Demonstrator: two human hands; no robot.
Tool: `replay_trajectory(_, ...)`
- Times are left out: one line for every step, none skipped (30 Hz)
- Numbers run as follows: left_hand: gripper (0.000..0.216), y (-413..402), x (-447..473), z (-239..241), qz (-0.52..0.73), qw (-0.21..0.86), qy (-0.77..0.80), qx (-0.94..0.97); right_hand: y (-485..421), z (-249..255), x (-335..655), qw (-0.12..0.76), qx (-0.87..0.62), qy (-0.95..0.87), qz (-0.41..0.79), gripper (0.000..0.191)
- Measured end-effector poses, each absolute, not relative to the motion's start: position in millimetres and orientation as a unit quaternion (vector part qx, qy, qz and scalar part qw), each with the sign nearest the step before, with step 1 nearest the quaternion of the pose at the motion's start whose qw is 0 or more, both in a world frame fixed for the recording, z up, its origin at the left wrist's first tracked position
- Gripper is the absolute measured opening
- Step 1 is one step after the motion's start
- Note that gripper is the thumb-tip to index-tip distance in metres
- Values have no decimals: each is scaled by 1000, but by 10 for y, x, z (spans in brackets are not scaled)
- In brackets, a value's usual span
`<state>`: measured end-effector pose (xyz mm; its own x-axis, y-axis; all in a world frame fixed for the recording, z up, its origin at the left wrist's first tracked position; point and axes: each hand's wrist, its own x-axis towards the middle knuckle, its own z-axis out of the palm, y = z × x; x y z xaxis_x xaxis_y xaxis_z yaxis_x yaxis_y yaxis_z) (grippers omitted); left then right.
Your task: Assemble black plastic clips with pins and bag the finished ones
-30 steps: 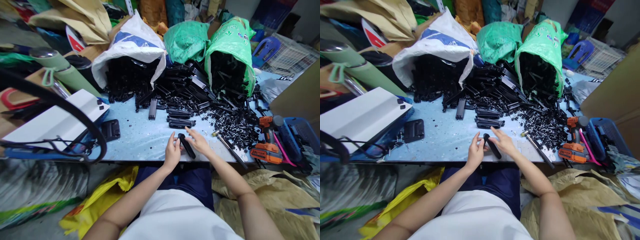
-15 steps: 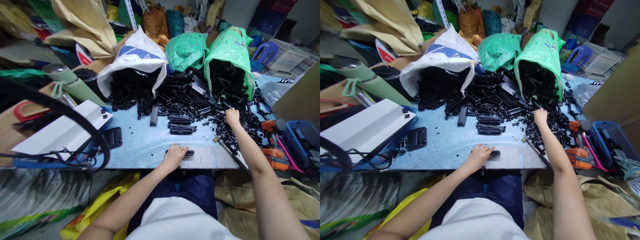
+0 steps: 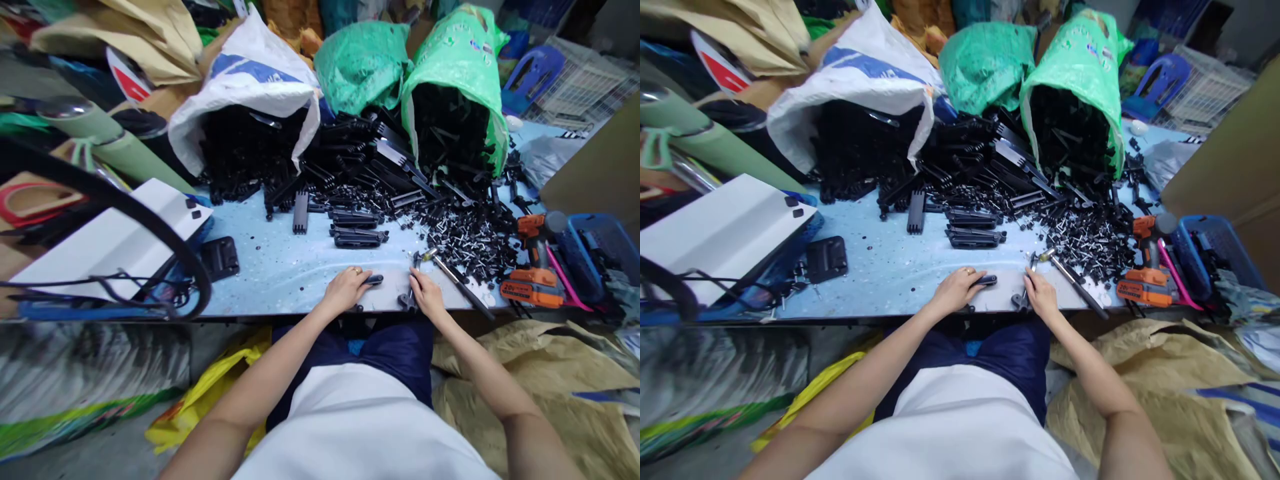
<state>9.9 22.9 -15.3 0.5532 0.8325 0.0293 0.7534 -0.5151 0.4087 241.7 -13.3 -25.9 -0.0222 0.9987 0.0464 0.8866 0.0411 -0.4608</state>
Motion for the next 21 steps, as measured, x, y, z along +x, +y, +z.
replay_trajectory(31, 233, 92, -157, 117, 184, 461, 860, -148, -299, 2402, 196, -679, -693, 144, 39)
replay_trajectory(31, 236, 85, -163, 123, 190, 464, 856, -155, -322, 2391, 206, -681, -689, 138, 39)
replay_trajectory(32, 239, 78, -170, 127, 196, 467, 853, -156, -335, 2384, 211, -682, -687, 136, 39)
replay_trajectory(32, 241, 72, -177, 129, 202, 469, 850, -153, -340, 2379, 212, -682, -686, 136, 39)
replay_trajectory(33, 244, 67, -182, 128, 207, 471, 848, -149, -341, 2374, 212, -683, -685, 137, 39)
replay_trajectory(33, 246, 63, -186, 126, 211, 473, 846, -144, -341, 2370, 211, -683, -685, 138, 38)
replay_trajectory(34, 250, 60, -188, 124, 213, 475, 845, -140, -340, 2365, 208, -684, -685, 137, 38)
replay_trajectory(33, 253, 59, -187, 123, 213, 476, 844, -138, -338, 2358, 205, -685, -686, 135, 37)
replay_trajectory(33, 255, 58, -185, 123, 213, 478, 843, -138, -335, 2348, 202, -687, -686, 131, 37)
replay_trajectory(33, 257, 59, -183, 124, 212, 481, 842, -140, -331, 2337, 198, -689, -685, 127, 37)
replay_trajectory(33, 258, 60, -181, 126, 212, 483, 840, -144, -324, 2323, 194, -691, -685, 123, 37)
replay_trajectory(34, 258, 62, -180, 126, 211, 485, 839, -152, -314, 2307, 189, -693, -685, 120, 37)
replay_trajectory(35, 256, 62, -180, 125, 211, 486, 839, -162, -302, 2289, 184, -696, -684, 118, 37)
replay_trajectory(35, 254, 63, -181, 123, 209, 487, 839, -175, -286, 2271, 177, -699, -683, 116, 37)
replay_trajectory(36, 252, 62, -183, 122, 205, 487, 840, -190, -269, 2252, 169, -702, -683, 114, 37)
replay_trajectory(36, 249, 62, -184, 120, 201, 486, 842, -206, -250, 2234, 162, -705, -682, 112, 38)
replay_trajectory(37, 247, 61, -186, 117, 196, 485, 844, -224, -231, 2218, 155, -708, -680, 109, 38)
replay_trajectory(37, 244, 61, -186, 114, 191, 484, 846, -241, -214, 2204, 149, -711, -679, 107, 38)
replay_trajectory(37, 242, 62, -186, 110, 188, 482, 849, -257, -198, 2192, 144, -713, -678, 104, 38)
replay_trajectory(37, 239, 63, -184, 107, 184, 480, 851, -271, -185, 2184, 141, -715, -677, 103, 38)
replay_trajectory(37, 235, 64, -180, 104, 181, 477, 854, -284, -174, 2177, 139, -716, -676, 102, 37)
